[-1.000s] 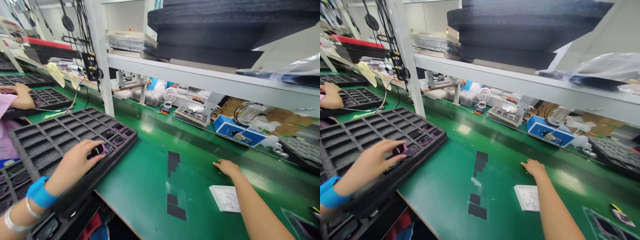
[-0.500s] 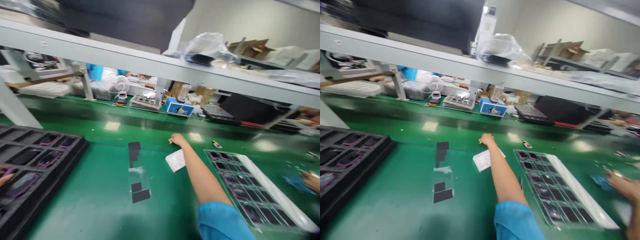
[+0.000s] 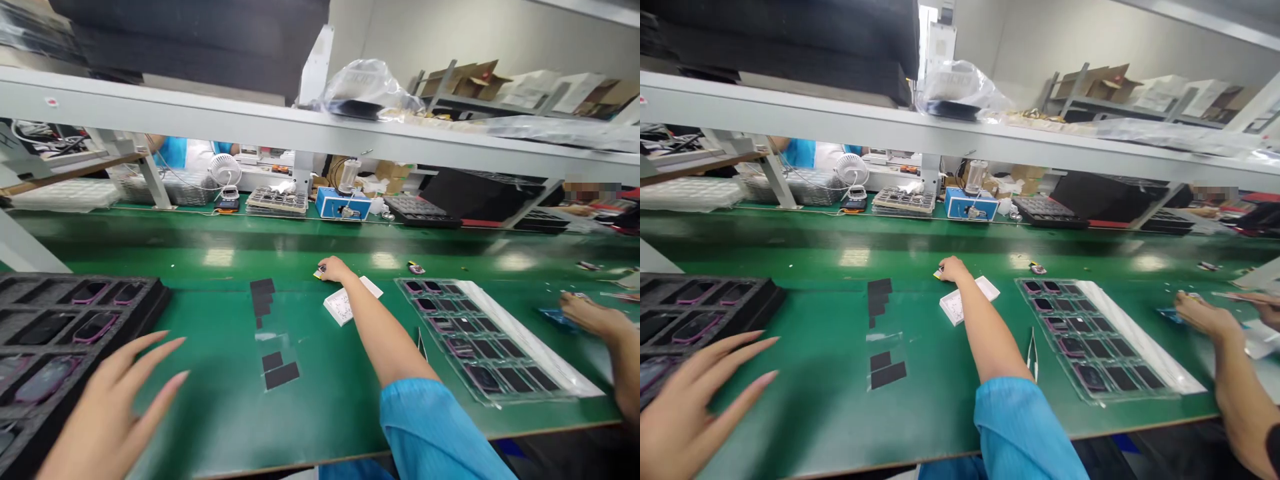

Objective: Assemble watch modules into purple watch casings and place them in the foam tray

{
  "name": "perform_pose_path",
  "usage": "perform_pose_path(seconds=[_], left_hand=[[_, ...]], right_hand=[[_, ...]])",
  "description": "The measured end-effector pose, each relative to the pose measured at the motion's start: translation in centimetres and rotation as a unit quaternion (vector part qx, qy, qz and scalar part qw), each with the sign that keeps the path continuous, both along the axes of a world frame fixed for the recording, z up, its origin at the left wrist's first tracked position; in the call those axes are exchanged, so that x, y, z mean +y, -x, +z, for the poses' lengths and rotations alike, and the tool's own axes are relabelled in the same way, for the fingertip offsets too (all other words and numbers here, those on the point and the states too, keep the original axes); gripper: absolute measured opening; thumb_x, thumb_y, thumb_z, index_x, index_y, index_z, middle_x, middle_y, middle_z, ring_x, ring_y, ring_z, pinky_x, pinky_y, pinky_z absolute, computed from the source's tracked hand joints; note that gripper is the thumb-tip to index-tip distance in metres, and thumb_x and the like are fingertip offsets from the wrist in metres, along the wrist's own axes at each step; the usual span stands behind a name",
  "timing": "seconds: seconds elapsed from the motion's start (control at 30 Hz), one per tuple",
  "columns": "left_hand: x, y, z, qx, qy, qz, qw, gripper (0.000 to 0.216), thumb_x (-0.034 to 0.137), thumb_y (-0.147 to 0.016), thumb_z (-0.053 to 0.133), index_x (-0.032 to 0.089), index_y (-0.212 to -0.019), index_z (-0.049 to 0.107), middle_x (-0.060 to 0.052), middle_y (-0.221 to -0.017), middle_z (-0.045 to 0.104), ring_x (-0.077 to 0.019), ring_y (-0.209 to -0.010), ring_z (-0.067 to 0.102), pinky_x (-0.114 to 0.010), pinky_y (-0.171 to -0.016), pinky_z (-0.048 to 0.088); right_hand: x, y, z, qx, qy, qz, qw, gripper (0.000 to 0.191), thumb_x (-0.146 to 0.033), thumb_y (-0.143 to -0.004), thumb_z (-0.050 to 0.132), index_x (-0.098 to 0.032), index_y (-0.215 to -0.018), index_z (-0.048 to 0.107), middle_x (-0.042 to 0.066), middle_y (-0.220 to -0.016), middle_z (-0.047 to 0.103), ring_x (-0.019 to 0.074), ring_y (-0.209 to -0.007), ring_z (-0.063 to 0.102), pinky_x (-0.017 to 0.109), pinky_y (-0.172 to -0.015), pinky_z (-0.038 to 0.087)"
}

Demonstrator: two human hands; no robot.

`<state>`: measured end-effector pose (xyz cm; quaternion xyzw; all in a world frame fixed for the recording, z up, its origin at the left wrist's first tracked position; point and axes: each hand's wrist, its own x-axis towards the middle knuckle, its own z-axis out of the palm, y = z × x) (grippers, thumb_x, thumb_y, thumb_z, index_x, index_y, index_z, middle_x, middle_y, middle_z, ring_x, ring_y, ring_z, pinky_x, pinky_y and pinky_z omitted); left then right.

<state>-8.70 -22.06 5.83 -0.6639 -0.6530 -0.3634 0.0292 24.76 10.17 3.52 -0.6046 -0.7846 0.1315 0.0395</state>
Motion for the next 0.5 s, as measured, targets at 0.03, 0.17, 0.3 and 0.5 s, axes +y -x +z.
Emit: perform_pose_path(seconds=[0.03,0.17,0.3,0.5], left_hand=[[0.8,-1.4,-0.1,-0.007,0.008,-0.027,1.0,0.037,0.049,-0.077,0.057,0.03,-0.108,0.063,-0.006,-0.118,0.059,-0.0309,-0.108,0.055,-0.046,-0.097,0.04],[5.0,-6.3,0.5,-0.116,0.086,-0.113,0.983,0.034,0.044,-0.08,0.056,0.028,-0.109,0.064,-0.006,-0.114,0.062,-0.0261,-0.103,0.059,-0.038,-0.087,0.049],[9.2,-9.2,0.3,-0.337,0.157,-0.184,0.91,0.044,0.044,-0.079,0.059,0.022,-0.116,0.061,-0.009,-0.11,0.066,-0.0252,-0.1,0.062,-0.037,-0.085,0.051],[11.4,-10.7,-3.0,-0.514,0.254,-0.287,0.767,0.055,0.035,-0.071,0.071,0.019,-0.122,0.057,-0.011,-0.126,0.059,-0.0262,-0.114,0.055,-0.039,-0.099,0.044]], right_hand=[[-0.4,0.2,0.2,0.005,-0.016,0.0,1.0,0.027,-0.025,-0.082,0.064,-0.015,-0.107,0.06,0.01,-0.114,0.056,0.0222,-0.102,0.056,0.04,-0.088,0.047],[-4.2,1.9,1.8,0.051,-0.104,0.028,0.993,0.043,-0.012,-0.069,0.069,-0.017,-0.111,0.061,0.012,-0.116,0.052,0.0259,-0.11,0.05,0.035,-0.094,0.041],[-11.5,4.1,2.2,0.207,-0.186,0.124,0.953,0.047,-0.015,-0.072,0.062,-0.023,-0.117,0.054,0.005,-0.114,0.051,0.0172,-0.106,0.052,0.028,-0.092,0.044],[-19.0,5.8,-0.9,0.407,-0.193,0.217,0.866,0.047,-0.016,-0.07,0.062,-0.024,-0.116,0.056,0.005,-0.107,0.054,0.0174,-0.101,0.055,0.03,-0.09,0.046]])
